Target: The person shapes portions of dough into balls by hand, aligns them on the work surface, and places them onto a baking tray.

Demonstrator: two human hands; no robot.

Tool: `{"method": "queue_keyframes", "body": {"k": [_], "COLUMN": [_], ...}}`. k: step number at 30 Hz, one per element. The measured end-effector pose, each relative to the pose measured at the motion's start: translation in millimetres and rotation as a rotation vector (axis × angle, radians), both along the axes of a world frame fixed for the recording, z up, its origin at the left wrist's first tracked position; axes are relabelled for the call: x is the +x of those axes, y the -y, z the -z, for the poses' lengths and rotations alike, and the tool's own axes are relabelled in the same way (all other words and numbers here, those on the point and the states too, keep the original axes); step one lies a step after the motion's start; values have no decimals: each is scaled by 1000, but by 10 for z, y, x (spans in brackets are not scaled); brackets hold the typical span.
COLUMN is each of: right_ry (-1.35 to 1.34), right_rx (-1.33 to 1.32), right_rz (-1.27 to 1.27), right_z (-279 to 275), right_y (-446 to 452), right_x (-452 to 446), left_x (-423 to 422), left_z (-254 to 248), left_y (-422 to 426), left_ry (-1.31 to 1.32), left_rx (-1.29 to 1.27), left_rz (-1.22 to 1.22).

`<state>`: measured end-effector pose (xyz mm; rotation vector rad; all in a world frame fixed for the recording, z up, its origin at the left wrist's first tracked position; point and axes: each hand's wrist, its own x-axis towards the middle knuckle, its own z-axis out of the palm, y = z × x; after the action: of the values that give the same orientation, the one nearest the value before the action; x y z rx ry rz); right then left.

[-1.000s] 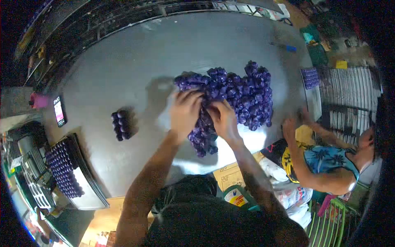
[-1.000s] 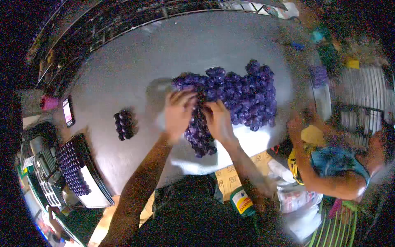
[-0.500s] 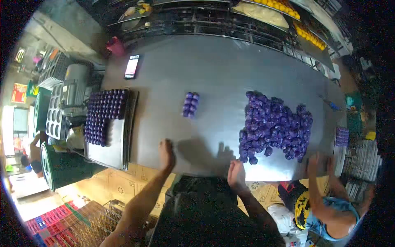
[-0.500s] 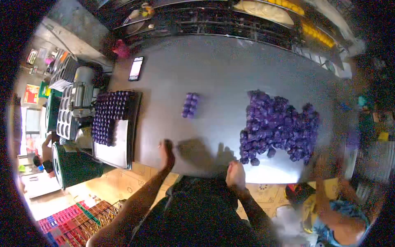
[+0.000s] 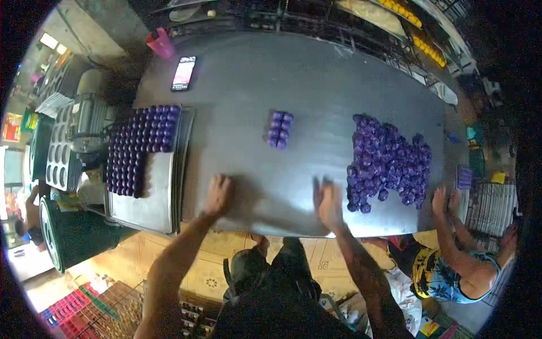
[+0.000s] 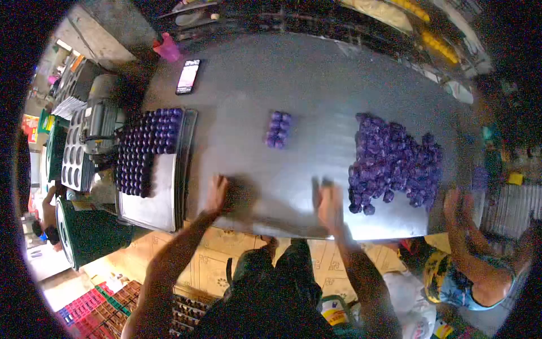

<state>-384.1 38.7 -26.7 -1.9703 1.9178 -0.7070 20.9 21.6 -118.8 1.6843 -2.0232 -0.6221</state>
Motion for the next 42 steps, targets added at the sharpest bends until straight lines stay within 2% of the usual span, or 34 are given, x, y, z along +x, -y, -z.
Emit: {"method": "queue_keyframes", "body": {"k": [1, 3, 4, 7, 8, 10, 12, 14, 15, 18, 20, 22, 23, 25, 26, 29, 30, 32, 34, 36, 37, 39, 42], "right_ry": [-81, -198, -196, 42, 39, 638, 930, -148, -147, -29, -50, -78, -85, -78, -75, 110, 107, 267, 352, -112, -107, 136, 113], "right_rx": [-65, -255, -241, -190, -191, 11, 140, -292, -284, -159, -130, -65, -32, -321, -305, -75, -87, 390, 653, -248, -238, -84, -218], "right_rz": [33, 128, 128, -14, -14, 291, 452, 47, 45, -173, -219, -285, -306, -196, -197, -351, -352, -350, -354, -377, -376, -411, -364], "right_z": [83, -82, 0, 49, -9, -70, -30, 43, 126, 301, 425, 508, 479, 25, 114, 220, 236, 396, 433, 238, 299, 295, 59], "right_y": [-6, 616, 646, 553, 553, 452, 603, 1327, 1347, 1249, 1225, 1299, 1385, 2291, 2293, 2239, 2279, 2084, 2145, 2802, 2924, 2996, 2766], "right_x": [-48, 79, 145, 256, 227, 161, 78, -47, -62, -13, -289, -499, -522, -172, -127, -78, -170, -470, -447, -58, 75, 232, 253], "left_x": [5, -121, -177, -320, -337, -84, -139, -498, -601, -618, -578, -458, -460, -576, -654, -815, -803, -692, -680, -809, -907, -1137, -1249], "left_z": [-7, -284, -286, -342, -389, -156, -110, -467, -526, 301, 242, -271, -340, -50, -52, 132, 153, -27, -309, -407, -393, -381, -630], "left_y": [199, 893, 929, 883, 913, 722, 811, 1627, 1789, 1193, 1293, 1563, 1576, 2181, 2330, 1935, 1775, 1753, 2129, 2779, 2822, 2816, 2761], "left_ry": [62, 204, 206, -33, -84, 57, 126, 90, 73, -56, -125, 97, 209, 73, 64, -31, -54, 45, 258, 114, 56, -94, -289], "left_rx": [-85, -374, -361, -283, -276, -326, -327, -343, -333, -165, -91, 69, 174, -286, -319, -151, -101, -30, -109, -165, -154, -152, -201], "left_rz": [25, 30, 33, 82, 89, 148, 177, -66, -182, -180, -177, -123, -81, -232, -254, -241, -220, -174, -180, -221, -226, -214, -166]}}
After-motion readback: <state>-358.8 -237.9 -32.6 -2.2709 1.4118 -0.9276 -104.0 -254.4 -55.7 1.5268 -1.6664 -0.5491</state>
